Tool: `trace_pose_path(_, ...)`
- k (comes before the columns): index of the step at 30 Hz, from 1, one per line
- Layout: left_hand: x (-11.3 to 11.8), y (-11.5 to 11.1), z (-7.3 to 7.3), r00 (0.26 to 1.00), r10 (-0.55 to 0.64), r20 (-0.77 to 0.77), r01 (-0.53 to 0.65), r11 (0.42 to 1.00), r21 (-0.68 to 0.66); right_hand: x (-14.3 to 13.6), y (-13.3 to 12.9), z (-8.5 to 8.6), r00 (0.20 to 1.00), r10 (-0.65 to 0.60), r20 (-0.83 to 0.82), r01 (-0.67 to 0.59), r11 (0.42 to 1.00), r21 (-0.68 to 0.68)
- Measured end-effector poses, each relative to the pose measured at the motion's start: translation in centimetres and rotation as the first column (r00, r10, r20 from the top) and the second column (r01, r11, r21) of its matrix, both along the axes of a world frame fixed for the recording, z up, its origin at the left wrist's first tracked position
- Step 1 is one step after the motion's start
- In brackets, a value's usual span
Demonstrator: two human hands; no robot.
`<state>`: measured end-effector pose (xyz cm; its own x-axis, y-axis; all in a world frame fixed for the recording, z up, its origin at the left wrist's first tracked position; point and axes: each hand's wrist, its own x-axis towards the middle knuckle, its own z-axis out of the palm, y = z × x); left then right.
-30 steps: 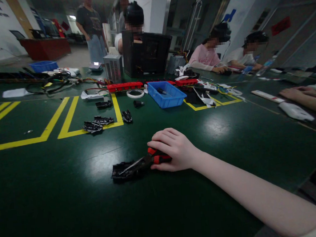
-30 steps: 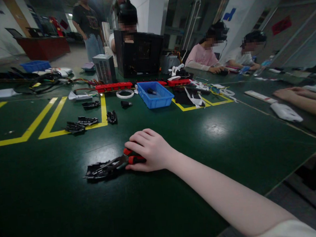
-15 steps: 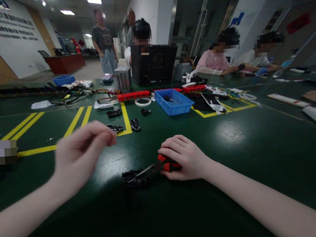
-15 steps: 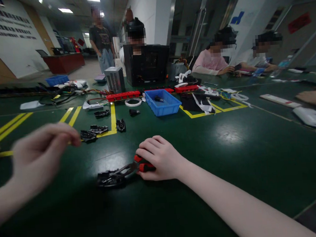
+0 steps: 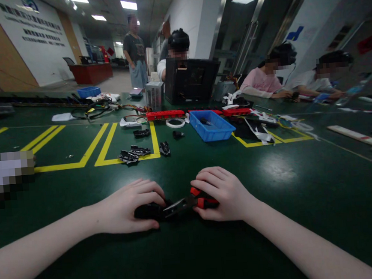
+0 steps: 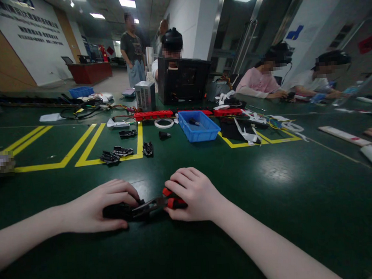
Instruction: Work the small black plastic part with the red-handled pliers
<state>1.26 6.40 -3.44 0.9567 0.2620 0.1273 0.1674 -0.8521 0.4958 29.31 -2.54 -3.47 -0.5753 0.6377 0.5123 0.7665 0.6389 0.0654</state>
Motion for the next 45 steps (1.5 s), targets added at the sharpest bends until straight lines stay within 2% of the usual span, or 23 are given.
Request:
trace_pose_path(10,0.2,0.3,-0.2,0.997,0.029,0.075,-0.022,0.995,-0.102,0.3,0.2,-0.4,0.998,-0.047,-0.049,0.047,0.999,-0.002)
trace_pose_path(17,0.6,-0.3,-0.2,0.979,0.140,0.146,-0.103,0.966,-0.235,0.4,0.2,-0.4,0.994,-0.065,-0.083,0.065,0.998,-0.002)
trace_pose_path(26,0.6,-0.2,-0.1,0.973,0.154,0.170,-0.103,0.956,-0.273,0.0,0.0,-0.4,0.989,-0.064,-0.137,0.066,0.998,0.007)
trace_pose_path(36,0.7,-0.1,-0.4,0.972,0.129,0.195,-0.069,0.956,-0.285,-0.8,-0.3,-0.4,0.996,-0.064,-0.058,0.061,0.997,-0.046)
trace_pose_path(45,0.8,-0.1,-0.4,0.972,0.126,0.197,-0.065,0.956,-0.286,-0.4,0.0,-0.1,0.991,-0.089,-0.099,0.091,0.996,0.016)
